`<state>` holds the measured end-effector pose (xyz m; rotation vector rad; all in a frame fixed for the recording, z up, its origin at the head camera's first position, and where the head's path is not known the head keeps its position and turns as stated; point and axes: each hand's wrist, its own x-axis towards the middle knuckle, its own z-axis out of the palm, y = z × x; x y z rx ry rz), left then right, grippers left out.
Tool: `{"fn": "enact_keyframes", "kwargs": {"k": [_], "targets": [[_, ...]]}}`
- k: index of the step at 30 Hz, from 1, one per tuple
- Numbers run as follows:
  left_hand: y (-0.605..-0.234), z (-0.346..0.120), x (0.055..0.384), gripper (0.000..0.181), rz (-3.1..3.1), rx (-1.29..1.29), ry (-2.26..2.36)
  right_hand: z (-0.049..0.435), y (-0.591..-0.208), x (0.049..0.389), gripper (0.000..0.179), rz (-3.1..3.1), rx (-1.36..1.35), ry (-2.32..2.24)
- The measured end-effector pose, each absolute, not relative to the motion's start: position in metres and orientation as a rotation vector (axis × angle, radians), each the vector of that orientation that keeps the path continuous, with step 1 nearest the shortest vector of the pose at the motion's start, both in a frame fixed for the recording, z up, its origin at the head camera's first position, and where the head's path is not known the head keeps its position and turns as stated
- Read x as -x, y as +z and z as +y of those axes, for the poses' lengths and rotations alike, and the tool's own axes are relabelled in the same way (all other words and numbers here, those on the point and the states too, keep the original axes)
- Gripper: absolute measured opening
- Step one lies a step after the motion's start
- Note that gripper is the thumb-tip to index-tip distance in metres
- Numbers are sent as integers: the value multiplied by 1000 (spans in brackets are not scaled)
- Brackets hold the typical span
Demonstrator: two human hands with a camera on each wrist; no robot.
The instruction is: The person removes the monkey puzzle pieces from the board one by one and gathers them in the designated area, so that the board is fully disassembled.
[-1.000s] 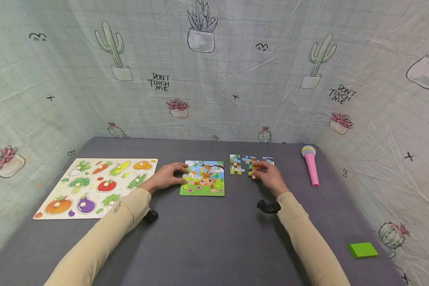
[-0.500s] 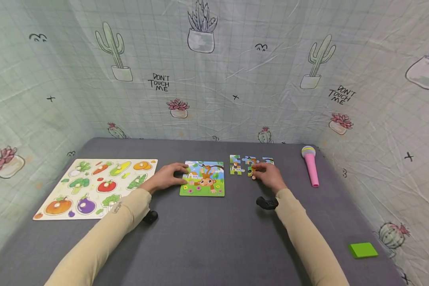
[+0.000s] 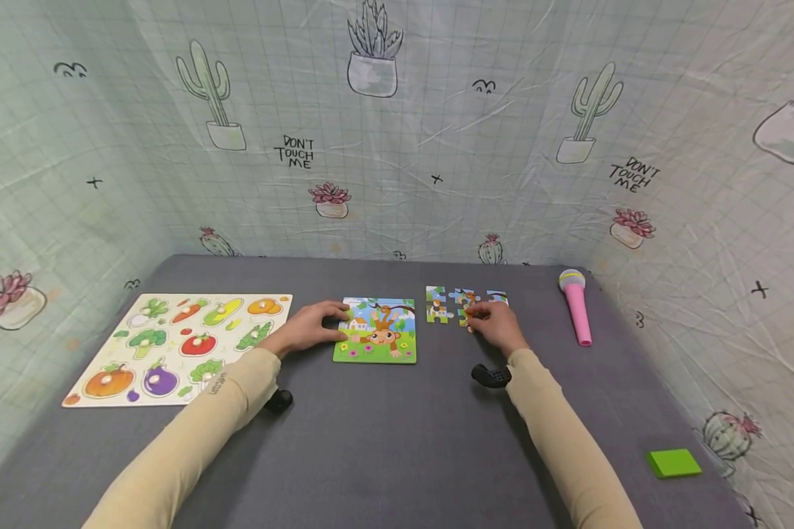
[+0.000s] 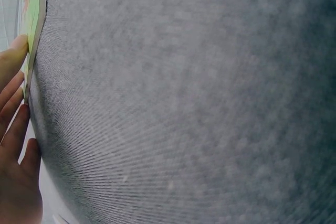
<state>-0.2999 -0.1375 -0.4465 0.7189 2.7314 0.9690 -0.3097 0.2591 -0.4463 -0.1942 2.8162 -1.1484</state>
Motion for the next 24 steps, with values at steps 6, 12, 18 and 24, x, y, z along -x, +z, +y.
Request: {"fn": "enact_keyframes", "kwargs": {"k": [6,12,18,24], "targets": [[-447,-137,301,41,2735,-708,968,260,-446,310,33,2804,195,-1143],[-445,-136,300,41,2733,-709,971,244,-438,307,28,2909,168,-1094],[-446,-136,300,42,2732,-702,977,206,-428,297,31,2881,279,-1109],[-447,-137,300,41,2735,-699,992,172,-426,287,32,2700,413,-1181]]}}
